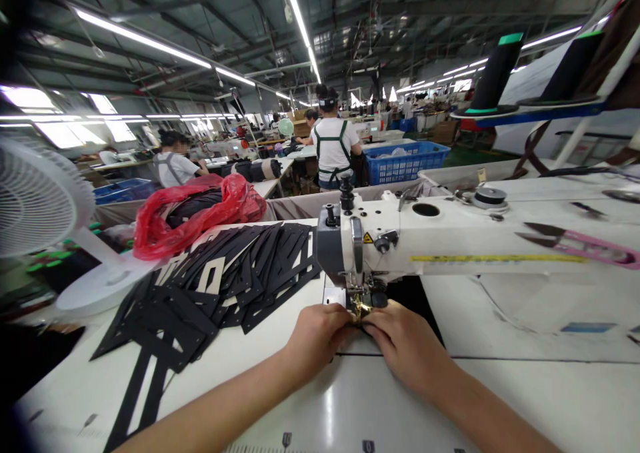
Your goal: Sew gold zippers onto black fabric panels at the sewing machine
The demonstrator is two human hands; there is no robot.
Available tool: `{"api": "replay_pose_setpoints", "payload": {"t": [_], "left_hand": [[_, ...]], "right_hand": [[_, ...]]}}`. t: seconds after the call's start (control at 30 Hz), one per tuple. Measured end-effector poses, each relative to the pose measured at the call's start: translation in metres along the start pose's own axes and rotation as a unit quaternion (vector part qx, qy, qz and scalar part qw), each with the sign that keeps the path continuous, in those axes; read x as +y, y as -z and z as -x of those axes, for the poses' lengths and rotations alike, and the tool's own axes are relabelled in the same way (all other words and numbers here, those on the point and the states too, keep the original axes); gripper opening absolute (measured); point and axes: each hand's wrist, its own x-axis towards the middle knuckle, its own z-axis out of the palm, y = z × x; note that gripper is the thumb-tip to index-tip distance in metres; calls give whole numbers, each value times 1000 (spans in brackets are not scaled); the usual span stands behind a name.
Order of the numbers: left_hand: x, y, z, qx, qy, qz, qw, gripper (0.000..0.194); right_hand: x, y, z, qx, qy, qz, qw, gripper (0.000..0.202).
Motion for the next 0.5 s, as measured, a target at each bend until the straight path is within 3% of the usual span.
{"api": "replay_pose_setpoints", "payload": {"t": [0.1, 0.2, 0.33, 0.5], "left_hand": [[4, -6, 11, 17, -61, -33, 997, 10], [7, -11, 17, 53, -104, -63, 991, 14], [7, -13, 18, 87, -111, -69, 988, 18], [8, -11, 17, 64, -106, -76, 989, 17]], "right_hand": [[-1, -4, 13, 13, 28, 19, 999, 22], [7, -12, 9, 63, -34, 58, 996, 25], [26, -31, -11, 91, -118, 149, 978, 26], [35, -41, -21, 69, -141, 132, 979, 23]]}}
